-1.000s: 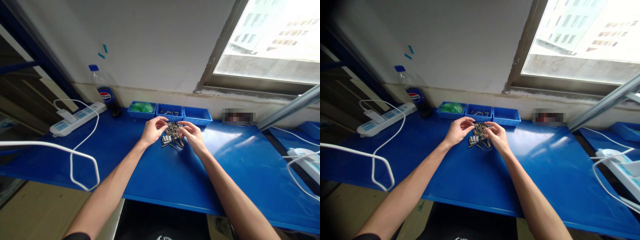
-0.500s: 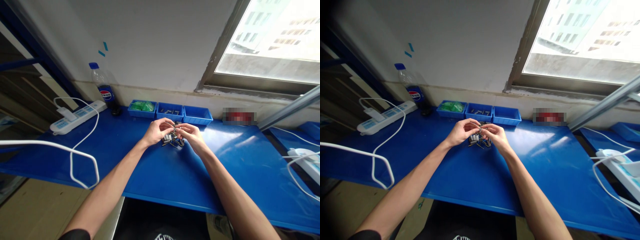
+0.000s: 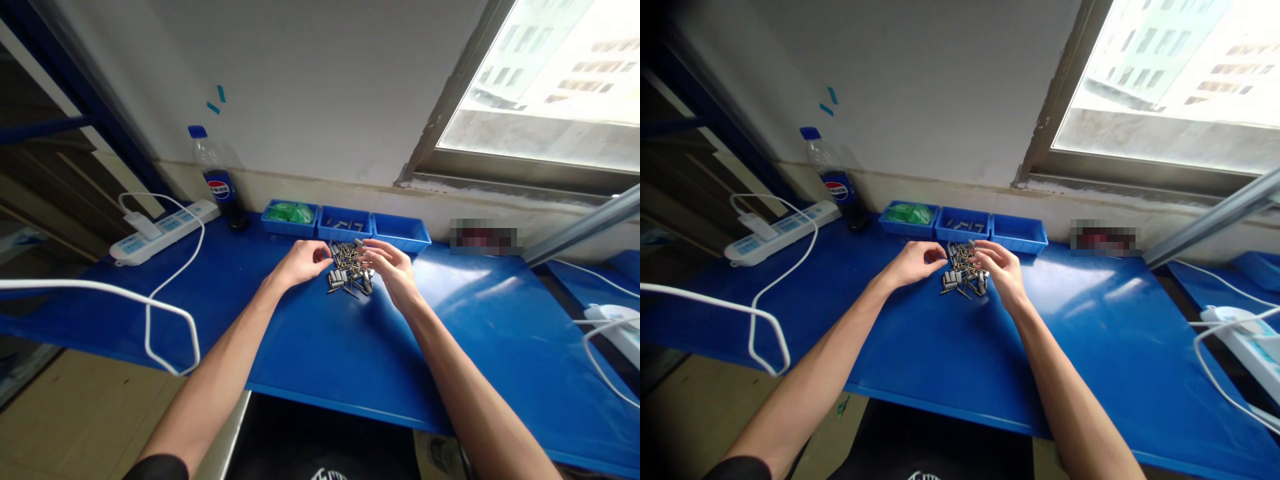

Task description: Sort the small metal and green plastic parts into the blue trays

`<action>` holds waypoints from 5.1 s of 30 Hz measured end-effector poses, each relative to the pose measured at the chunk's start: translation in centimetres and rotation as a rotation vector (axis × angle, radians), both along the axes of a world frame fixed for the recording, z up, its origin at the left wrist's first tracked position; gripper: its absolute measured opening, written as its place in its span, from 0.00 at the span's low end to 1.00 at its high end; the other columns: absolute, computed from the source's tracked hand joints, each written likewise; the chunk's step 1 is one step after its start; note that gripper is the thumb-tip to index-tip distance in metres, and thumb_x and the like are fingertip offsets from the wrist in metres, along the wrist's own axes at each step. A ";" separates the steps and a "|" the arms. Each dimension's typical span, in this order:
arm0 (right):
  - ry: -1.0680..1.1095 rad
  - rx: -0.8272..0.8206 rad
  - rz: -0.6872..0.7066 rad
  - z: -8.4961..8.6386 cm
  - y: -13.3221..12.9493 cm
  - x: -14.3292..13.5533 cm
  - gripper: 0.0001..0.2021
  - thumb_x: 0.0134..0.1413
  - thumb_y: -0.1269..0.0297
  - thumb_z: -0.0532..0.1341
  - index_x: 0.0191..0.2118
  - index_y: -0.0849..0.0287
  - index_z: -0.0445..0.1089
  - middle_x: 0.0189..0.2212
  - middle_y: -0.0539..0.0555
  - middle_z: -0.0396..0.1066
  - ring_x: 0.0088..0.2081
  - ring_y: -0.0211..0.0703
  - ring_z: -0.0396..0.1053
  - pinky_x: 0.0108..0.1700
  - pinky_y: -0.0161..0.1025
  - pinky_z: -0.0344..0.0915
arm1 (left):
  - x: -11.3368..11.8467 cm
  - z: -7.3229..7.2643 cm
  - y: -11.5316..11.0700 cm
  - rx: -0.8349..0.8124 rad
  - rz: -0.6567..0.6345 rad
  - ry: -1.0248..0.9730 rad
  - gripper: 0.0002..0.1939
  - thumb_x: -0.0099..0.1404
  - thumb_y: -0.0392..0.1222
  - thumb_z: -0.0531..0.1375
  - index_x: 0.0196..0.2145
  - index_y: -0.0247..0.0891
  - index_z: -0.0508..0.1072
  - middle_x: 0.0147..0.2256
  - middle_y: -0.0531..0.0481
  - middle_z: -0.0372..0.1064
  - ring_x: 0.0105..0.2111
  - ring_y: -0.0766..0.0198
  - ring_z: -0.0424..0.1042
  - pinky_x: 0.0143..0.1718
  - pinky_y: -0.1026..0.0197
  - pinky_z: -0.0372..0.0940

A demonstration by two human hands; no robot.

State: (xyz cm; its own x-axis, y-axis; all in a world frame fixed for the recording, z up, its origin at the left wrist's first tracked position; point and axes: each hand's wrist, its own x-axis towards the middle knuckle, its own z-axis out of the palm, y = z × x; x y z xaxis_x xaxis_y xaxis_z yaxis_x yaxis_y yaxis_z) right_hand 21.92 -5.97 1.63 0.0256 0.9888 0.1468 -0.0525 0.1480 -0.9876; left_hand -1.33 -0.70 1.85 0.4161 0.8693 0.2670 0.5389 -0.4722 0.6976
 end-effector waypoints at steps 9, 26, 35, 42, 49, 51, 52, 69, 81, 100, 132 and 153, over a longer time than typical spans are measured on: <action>0.045 0.020 0.038 -0.2 0.0 -0.1 0.26 0.57 0.54 0.69 0.61 0.47 0.72 0.64 0.57 0.70 0.58 0.55 0.74 0.59 0.53 0.70 | 0.3 -0.3 -0.3 -0.098 -0.086 0.001 0.08 0.55 0.42 0.69 0.33 0.37 0.81 0.27 0.49 0.77 0.27 0.61 0.76 0.29 0.65 0.67; 0.048 0.016 0.048 0.0 -0.1 -0.1 0.21 0.57 0.53 0.69 0.55 0.49 0.76 0.59 0.59 0.74 0.46 0.51 0.79 0.50 0.49 0.72 | 1.0 -0.9 -0.2 0.055 0.012 0.032 0.08 0.59 0.37 0.65 0.38 0.35 0.81 0.32 0.47 0.80 0.29 0.61 0.77 0.32 0.64 0.70; -0.024 -0.001 0.048 -0.1 -0.1 -0.1 0.20 0.57 0.52 0.69 0.53 0.52 0.77 0.44 0.56 0.81 0.40 0.48 0.78 0.47 0.47 0.72 | 1.6 -0.1 -0.5 0.052 0.039 -0.268 0.12 0.61 0.35 0.66 0.44 0.36 0.81 0.38 0.46 0.81 0.37 0.60 0.80 0.41 0.61 0.76; -0.026 -0.049 0.092 0.4 -0.4 -0.7 0.19 0.54 0.50 0.71 0.48 0.54 0.78 0.36 0.54 0.82 0.36 0.47 0.77 0.45 0.46 0.72 | 2.2 1.0 -1.1 0.152 -0.043 -0.484 0.16 0.59 0.38 0.71 0.46 0.35 0.80 0.44 0.44 0.80 0.39 0.60 0.81 0.47 0.57 0.78; 0.032 -0.063 0.158 0.1 -0.5 -0.7 0.20 0.52 0.53 0.73 0.49 0.54 0.79 0.41 0.56 0.82 0.39 0.47 0.78 0.48 0.46 0.72 | 2.6 0.9 -1.7 0.139 -0.099 -0.467 0.16 0.60 0.39 0.71 0.45 0.35 0.80 0.44 0.44 0.80 0.41 0.59 0.81 0.48 0.55 0.78; 0.053 -0.057 0.172 -0.1 -0.5 -0.7 0.19 0.51 0.53 0.74 0.47 0.54 0.80 0.42 0.56 0.82 0.39 0.47 0.78 0.48 0.46 0.72 | 2.7 0.8 -1.7 0.112 -0.118 -0.466 0.15 0.60 0.40 0.71 0.45 0.35 0.80 0.44 0.44 0.80 0.41 0.59 0.81 0.49 0.55 0.78; 0.061 -0.057 0.177 -0.1 -0.4 -0.7 0.19 0.50 0.52 0.74 0.46 0.54 0.80 0.42 0.56 0.82 0.40 0.48 0.78 0.48 0.47 0.72 | 2.7 0.7 -1.8 0.097 -0.130 -0.471 0.15 0.60 0.40 0.70 0.45 0.35 0.80 0.43 0.45 0.80 0.41 0.59 0.81 0.49 0.55 0.78; 0.072 0.079 0.037 -0.4 0.2 -0.2 0.32 0.51 0.57 0.74 0.63 0.46 0.70 0.67 0.56 0.66 0.64 0.57 0.68 0.66 0.56 0.64 | 0.0 0.1 -0.4 -0.092 -0.171 0.096 0.13 0.55 0.35 0.66 0.40 0.36 0.81 0.29 0.50 0.77 0.28 0.64 0.75 0.31 0.66 0.68; 0.044 0.017 0.034 -0.2 -0.1 -0.2 0.22 0.53 0.54 0.72 0.54 0.48 0.75 0.59 0.56 0.74 0.57 0.54 0.74 0.62 0.53 0.67 | 0.5 0.1 -0.8 0.057 -0.140 0.137 0.12 0.56 0.35 0.62 0.38 0.39 0.82 0.32 0.48 0.79 0.30 0.61 0.77 0.33 0.64 0.69; -0.078 -0.015 0.031 0.2 -0.1 -0.1 0.17 0.51 0.53 0.72 0.45 0.53 0.78 0.34 0.52 0.81 0.37 0.49 0.78 0.46 0.47 0.73 | 2.6 -0.1 -0.7 -0.214 -0.001 -0.518 0.11 0.58 0.43 0.70 0.36 0.34 0.82 0.37 0.44 0.82 0.38 0.58 0.81 0.48 0.55 0.76; 0.027 0.037 -0.116 -0.5 0.3 0.8 0.19 0.53 0.57 0.70 0.50 0.53 0.76 0.55 0.59 0.77 0.47 0.51 0.78 0.51 0.49 0.72 | 0.8 1.6 -1.5 0.004 -0.279 0.046 0.19 0.55 0.32 0.63 0.45 0.39 0.81 0.38 0.48 0.80 0.33 0.62 0.78 0.36 0.65 0.72; 0.086 -0.063 0.176 -0.1 -0.3 -0.5 0.18 0.50 0.54 0.74 0.45 0.56 0.79 0.37 0.55 0.82 0.37 0.46 0.77 0.44 0.43 0.71 | 2.5 0.9 -1.3 -0.245 -0.182 -0.519 0.17 0.59 0.44 0.71 0.43 0.33 0.81 0.43 0.42 0.81 0.44 0.55 0.81 0.47 0.58 0.75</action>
